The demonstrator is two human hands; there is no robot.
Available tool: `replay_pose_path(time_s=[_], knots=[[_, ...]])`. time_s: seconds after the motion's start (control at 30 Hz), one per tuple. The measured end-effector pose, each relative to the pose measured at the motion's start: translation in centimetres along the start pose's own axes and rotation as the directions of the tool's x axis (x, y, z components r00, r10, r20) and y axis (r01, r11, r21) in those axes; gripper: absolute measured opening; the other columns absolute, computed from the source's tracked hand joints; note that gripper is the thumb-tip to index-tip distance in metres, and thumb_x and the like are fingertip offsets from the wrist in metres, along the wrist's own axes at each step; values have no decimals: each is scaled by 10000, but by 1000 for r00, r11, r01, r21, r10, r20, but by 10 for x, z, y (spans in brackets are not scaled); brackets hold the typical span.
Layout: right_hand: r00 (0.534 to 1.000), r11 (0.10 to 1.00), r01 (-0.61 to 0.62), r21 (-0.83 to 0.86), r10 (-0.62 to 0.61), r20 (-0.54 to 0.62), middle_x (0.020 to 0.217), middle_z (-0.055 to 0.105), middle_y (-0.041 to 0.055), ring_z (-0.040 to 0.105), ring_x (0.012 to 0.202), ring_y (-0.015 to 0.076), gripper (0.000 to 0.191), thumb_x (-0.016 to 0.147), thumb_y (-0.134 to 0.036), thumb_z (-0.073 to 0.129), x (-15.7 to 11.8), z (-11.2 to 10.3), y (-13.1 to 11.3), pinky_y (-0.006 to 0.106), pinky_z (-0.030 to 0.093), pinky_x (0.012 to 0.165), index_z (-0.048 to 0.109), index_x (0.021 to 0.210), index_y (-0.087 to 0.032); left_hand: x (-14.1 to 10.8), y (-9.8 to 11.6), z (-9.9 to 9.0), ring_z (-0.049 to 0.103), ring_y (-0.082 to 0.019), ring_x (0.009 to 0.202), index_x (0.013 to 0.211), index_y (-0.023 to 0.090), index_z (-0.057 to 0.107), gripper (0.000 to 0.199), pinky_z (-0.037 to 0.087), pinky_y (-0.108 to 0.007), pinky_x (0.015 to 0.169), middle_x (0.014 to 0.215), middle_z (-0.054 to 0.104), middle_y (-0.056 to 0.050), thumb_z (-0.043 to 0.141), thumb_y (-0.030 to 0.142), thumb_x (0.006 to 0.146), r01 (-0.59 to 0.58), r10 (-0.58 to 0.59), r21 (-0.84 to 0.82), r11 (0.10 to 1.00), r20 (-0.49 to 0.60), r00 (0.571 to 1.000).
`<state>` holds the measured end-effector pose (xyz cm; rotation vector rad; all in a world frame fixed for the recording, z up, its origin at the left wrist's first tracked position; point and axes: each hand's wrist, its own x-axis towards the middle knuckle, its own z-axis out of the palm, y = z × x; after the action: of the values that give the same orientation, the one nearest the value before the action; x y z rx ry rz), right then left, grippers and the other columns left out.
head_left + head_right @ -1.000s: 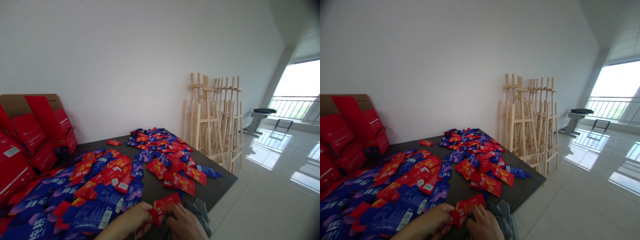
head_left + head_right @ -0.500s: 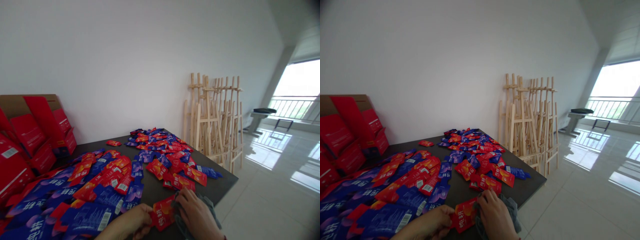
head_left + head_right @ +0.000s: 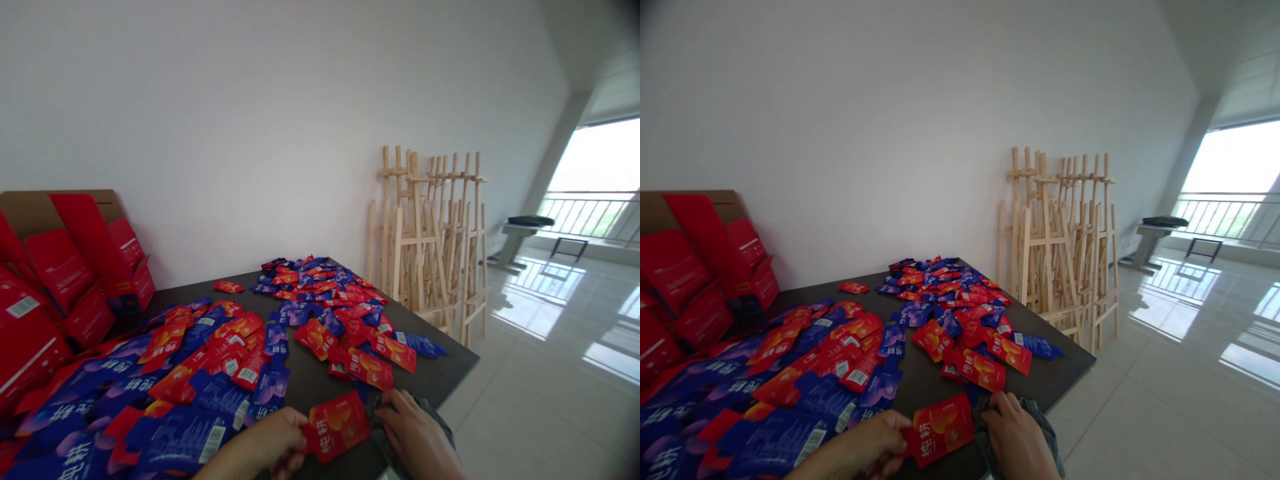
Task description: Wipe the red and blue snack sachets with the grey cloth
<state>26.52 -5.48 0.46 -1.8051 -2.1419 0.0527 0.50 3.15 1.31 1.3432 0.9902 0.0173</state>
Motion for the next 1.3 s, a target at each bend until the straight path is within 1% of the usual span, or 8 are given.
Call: replay_pose_path(time_s=[0.07, 0.13, 0.2, 0.27, 0.4, 0.63, 1.07, 1.3], knots=[[1000, 999, -31, 34, 31, -2, 1018, 595, 46, 564, 936, 186, 263, 852, -92, 458, 0, -7, 7, 279, 448, 796, 672, 894, -240, -3, 5, -2, 467, -119, 342, 883, 167, 618, 275, 354, -194, 341, 458, 509, 54, 494, 373, 749, -33, 48, 145, 989, -103, 993], [999, 996, -41, 84, 44, -27, 1017, 593, 51, 564, 940, 188, 239, 874, -126, 448, 2, -14, 13, 288, 448, 810, 658, 907, -236, -10, 12, -5, 570, -136, 488, 963, 185, 631, 257, 425, -218, 468, 585, 595, 15, 428, 297, 852, -162, 305, 462, 872, -254, 918], [996, 992, -44, 121, 54, -78, 1030, 591, 62, 561, 955, 194, 209, 892, -166, 446, 5, -21, 16, 302, 444, 832, 643, 925, -228, -19, 16, -7, 621, -150, 687, 1053, 212, 633, 272, 445, -238, 612, 781, 660, -22, 424, 173, 884, -223, 651, 819, 529, -223, 726], [988, 989, -50, 139, 70, -139, 1045, 589, 73, 554, 979, 201, 186, 898, -186, 449, 8, -28, 13, 313, 437, 857, 628, 938, -219, -24, 15, -7, 612, -161, 793, 1132, 226, 600, 315, 427, -251, 676, 900, 664, -32, 473, 89, 878, -164, 803, 978, 132, -9, 595], [991, 988, -7, 152, 28, -132, 1056, 585, 50, 541, 982, 185, 181, 866, -141, 481, 12, -27, -18, 287, 432, 841, 620, 943, -227, -20, 5, -1, 573, -140, 701, 990, 219, 602, 131, 368, -253, 584, 809, 627, 17, 585, 148, 881, -144, 740, 969, -203, 248, 626], [991, 990, 134, 44, -135, 20, 1017, 594, 17, 526, 955, 197, 106, 828, -212, 600, 28, 14, -75, 287, 437, 780, 680, 878, -261, -14, -2, 3, 545, -134, 672, 821, 190, 591, 63, 322, -286, 520, 756, 593, 20, 603, 200, 883, -150, 705, 954, -259, 293, 646], [988, 984, -137, -110, 128, -85, 1066, 612, 92, 550, 967, 240, 320, 822, -71, 517, 21, -7, -24, 342, 446, 803, 609, 1108, -180, -16, 0, 0, 564, -151, 720, 940, 218, 591, 57, 355, -272, 557, 805, 609, 19, 590, 200, 886, -191, 683, 954, -230, 298, 667], [976, 973, 211, -94, -215, -37, 929, 612, 7, 550, 861, 199, 179, 780, -73, 596, 22, 17, -63, 288, 426, 705, 599, 859, -234, -19, 5, 2, 553, -135, 680, 913, 218, 599, 27, 330, -276, 521, 789, 607, 22, 599, 214, 886, -161, 693, 955, -250, 293, 659]])
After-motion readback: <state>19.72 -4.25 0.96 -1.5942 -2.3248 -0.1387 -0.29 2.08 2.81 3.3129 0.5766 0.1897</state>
